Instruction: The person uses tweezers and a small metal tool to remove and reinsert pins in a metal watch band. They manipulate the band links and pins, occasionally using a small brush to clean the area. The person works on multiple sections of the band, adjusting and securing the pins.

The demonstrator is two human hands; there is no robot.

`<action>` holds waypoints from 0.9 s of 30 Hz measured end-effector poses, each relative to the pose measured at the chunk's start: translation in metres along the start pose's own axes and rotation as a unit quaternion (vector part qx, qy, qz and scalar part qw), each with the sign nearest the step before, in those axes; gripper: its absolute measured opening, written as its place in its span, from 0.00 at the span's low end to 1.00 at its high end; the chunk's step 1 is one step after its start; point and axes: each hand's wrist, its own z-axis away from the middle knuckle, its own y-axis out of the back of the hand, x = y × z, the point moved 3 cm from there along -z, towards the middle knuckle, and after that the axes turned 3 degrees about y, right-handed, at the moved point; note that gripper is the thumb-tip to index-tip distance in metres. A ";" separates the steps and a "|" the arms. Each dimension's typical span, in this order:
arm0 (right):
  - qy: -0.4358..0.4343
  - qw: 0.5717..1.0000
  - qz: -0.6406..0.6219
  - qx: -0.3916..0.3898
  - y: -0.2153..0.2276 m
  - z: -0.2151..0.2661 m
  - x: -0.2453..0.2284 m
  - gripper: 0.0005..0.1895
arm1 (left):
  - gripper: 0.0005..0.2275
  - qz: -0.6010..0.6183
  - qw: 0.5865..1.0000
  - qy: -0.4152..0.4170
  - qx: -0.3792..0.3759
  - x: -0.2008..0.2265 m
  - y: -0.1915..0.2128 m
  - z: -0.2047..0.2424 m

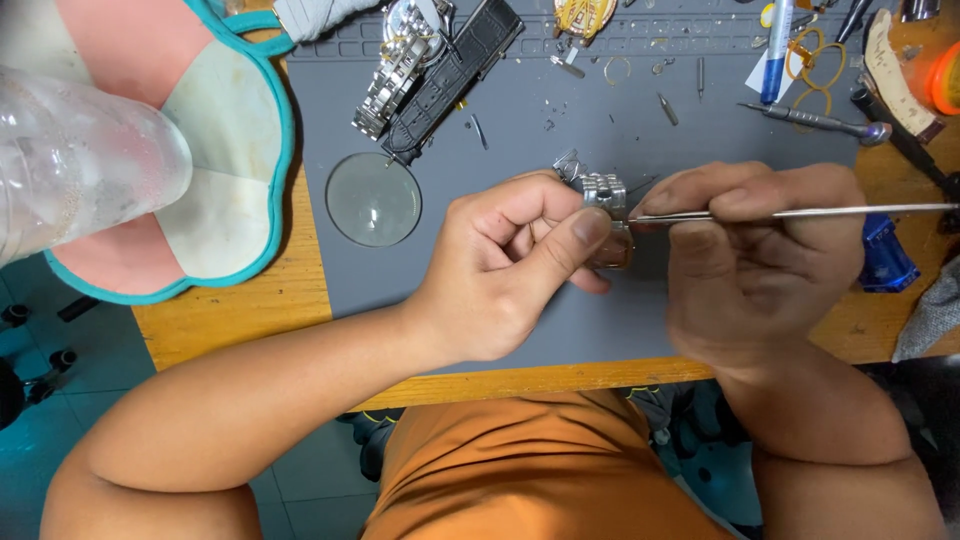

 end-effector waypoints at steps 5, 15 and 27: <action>0.058 0.998 0.007 -0.030 -0.001 0.002 -0.006 0.09 | 0.07 0.004 1.000 0.020 0.002 -0.001 0.000 0.000; 0.104 0.986 0.065 -0.113 0.011 0.005 -0.010 0.10 | 0.06 0.056 0.998 0.037 -0.009 -0.001 -0.002 0.000; 0.112 0.988 0.087 0.057 0.050 0.005 0.013 0.11 | 0.06 0.096 0.994 0.046 0.010 -0.019 0.026 -0.009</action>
